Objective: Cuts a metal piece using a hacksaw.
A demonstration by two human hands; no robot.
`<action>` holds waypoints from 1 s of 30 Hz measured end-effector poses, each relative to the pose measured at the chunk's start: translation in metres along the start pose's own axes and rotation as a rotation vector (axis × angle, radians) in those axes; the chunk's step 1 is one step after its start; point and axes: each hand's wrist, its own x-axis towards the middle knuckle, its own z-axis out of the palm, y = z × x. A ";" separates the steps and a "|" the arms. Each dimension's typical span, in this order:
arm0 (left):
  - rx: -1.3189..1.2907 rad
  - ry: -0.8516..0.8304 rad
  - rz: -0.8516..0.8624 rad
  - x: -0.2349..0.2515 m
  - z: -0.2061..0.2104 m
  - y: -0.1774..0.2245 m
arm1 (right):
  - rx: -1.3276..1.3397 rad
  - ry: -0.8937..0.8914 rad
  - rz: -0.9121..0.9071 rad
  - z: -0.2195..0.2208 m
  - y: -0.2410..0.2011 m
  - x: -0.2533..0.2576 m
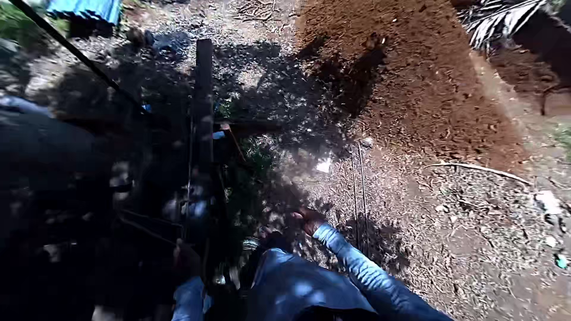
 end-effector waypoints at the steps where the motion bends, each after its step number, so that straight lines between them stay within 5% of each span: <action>1: 0.057 -0.024 -0.007 -0.002 -0.012 0.008 | -0.056 -0.042 -0.107 0.010 -0.032 0.011; 7: 0.092 -0.081 -0.087 0.007 -0.026 0.003 | -0.173 -0.060 -0.733 0.098 -0.158 0.057; 12: 0.148 -0.100 -0.116 0.010 -0.026 -0.008 | -0.374 -0.079 -1.035 0.166 -0.206 0.078; 16: 0.165 -0.058 -0.137 0.014 -0.010 -0.022 | -0.569 -0.271 -0.920 0.191 -0.227 0.082; 24: 0.060 0.002 -0.099 0.008 -0.004 -0.032 | -0.680 -0.200 -0.926 0.216 -0.227 0.109; 30: -0.101 0.171 -0.246 0.006 0.000 -0.032 | -0.366 -0.462 -0.781 0.180 -0.241 0.132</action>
